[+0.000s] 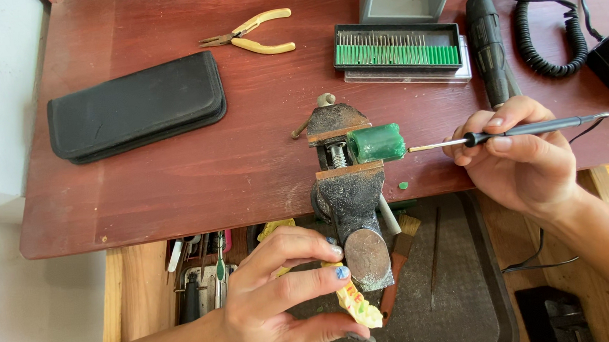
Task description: The person holds a yellow denture in the left hand and uses a small metal tool in the right hand to scrape and smooth the inner surface of the denture. The person repeatedly dips the tool into a green paste held in a bench vise and continues scraping the denture throughout the clip.
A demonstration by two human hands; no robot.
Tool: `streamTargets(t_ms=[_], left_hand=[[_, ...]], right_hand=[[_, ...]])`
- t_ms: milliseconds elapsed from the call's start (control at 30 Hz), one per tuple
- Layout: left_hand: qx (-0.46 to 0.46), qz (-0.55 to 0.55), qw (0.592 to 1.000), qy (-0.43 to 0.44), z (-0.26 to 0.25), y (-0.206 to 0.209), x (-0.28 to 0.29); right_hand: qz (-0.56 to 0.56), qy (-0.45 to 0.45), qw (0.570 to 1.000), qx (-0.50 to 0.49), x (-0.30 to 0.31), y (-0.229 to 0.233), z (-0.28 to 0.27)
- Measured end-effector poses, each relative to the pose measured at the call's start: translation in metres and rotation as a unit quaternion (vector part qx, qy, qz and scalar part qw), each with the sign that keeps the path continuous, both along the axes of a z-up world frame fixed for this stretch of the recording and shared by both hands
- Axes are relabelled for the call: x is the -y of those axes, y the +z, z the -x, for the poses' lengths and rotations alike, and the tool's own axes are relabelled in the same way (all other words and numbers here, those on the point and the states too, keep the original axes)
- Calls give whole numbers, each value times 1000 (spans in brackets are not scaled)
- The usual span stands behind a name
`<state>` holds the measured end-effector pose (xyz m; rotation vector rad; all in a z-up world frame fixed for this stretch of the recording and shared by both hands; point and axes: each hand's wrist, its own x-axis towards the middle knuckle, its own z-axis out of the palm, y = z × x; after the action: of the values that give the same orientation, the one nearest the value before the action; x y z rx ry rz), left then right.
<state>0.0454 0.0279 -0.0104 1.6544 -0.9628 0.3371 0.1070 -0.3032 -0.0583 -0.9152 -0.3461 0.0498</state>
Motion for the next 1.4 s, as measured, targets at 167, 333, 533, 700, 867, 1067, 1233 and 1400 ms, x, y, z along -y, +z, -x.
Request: streamTargets(t_ms=[167, 333, 533, 700, 867, 1067, 1233, 1400], left_hand=[[3, -1, 1000, -3, 0, -1, 0], [11, 3, 1000, 7, -1, 0, 1], [4, 6, 1000, 6, -1, -1, 1], [-1, 7, 1000, -3, -3, -1, 0], [-12, 13, 1000, -12, -6, -1, 1], [-12, 8, 1000, -10, -7, -1, 0], [-10, 1, 1000, -12, -8, -2, -2], [-8, 5, 1000, -13, -8, -3, -2]], right_hand=[[2, 1, 1000, 1, 0, 0, 0], [-4, 0, 1000, -2, -1, 1, 0], [-2, -6, 1000, -4, -1, 0, 0], [-1, -1, 1000, 0, -1, 1, 0], [3, -3, 1000, -5, 0, 1, 0], [10, -4, 1000, 4, -1, 2, 0], [-3, -7, 1000, 5, -1, 0, 0], [-1, -11, 1000, -6, 0, 1, 1]])
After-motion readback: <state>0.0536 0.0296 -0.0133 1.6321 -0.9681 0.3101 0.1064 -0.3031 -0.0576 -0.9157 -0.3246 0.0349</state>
